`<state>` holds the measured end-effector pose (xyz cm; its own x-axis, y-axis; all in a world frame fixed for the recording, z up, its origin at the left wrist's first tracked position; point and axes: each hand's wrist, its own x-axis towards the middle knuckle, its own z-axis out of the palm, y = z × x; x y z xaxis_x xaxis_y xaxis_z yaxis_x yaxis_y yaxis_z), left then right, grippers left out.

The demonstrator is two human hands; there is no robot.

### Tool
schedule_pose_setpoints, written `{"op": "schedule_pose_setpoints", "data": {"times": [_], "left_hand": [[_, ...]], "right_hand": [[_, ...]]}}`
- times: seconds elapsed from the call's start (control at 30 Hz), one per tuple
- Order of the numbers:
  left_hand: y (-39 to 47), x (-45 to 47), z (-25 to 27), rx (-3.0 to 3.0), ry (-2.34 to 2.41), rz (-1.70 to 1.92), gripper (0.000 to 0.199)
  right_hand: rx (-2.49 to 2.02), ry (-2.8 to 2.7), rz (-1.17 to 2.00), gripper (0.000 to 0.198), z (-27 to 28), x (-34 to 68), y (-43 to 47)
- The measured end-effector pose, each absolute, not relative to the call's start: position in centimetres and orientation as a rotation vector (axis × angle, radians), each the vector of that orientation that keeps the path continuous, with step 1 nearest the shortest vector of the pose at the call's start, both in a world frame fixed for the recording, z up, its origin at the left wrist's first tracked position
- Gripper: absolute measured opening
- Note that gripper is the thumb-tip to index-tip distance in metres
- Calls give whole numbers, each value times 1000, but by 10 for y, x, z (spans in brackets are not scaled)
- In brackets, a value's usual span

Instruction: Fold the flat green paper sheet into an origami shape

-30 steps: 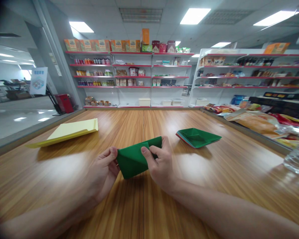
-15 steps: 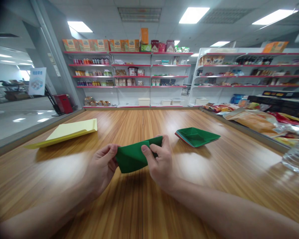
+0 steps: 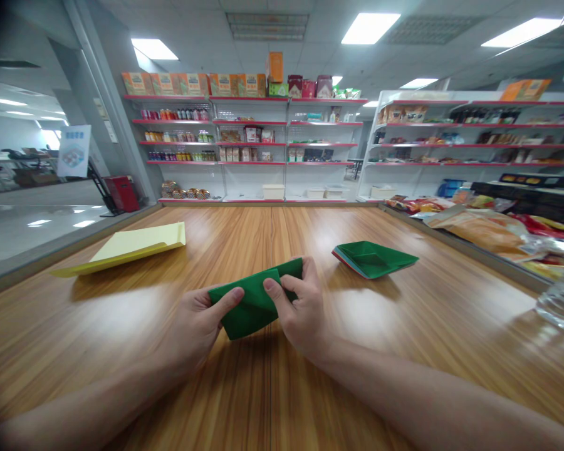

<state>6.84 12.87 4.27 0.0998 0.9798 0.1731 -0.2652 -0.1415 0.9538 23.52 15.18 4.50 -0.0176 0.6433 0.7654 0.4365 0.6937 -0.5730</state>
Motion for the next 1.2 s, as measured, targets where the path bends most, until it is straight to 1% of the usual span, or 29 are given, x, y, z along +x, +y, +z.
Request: {"op": "schedule_pose_setpoints", "data": {"times": [0.3, 0.93, 1.2], "left_hand": [[125, 72, 49, 1158, 898, 1416, 31], [125, 69, 44, 1181, 921, 1380, 32], [128, 73, 41, 1038, 910, 1348, 33]], "right_hand": [[-928, -1658, 233, 42, 42, 235, 152], [-988, -1666, 192, 44, 44, 234, 152], [-1094, -1671, 279, 46, 44, 233, 153]]}}
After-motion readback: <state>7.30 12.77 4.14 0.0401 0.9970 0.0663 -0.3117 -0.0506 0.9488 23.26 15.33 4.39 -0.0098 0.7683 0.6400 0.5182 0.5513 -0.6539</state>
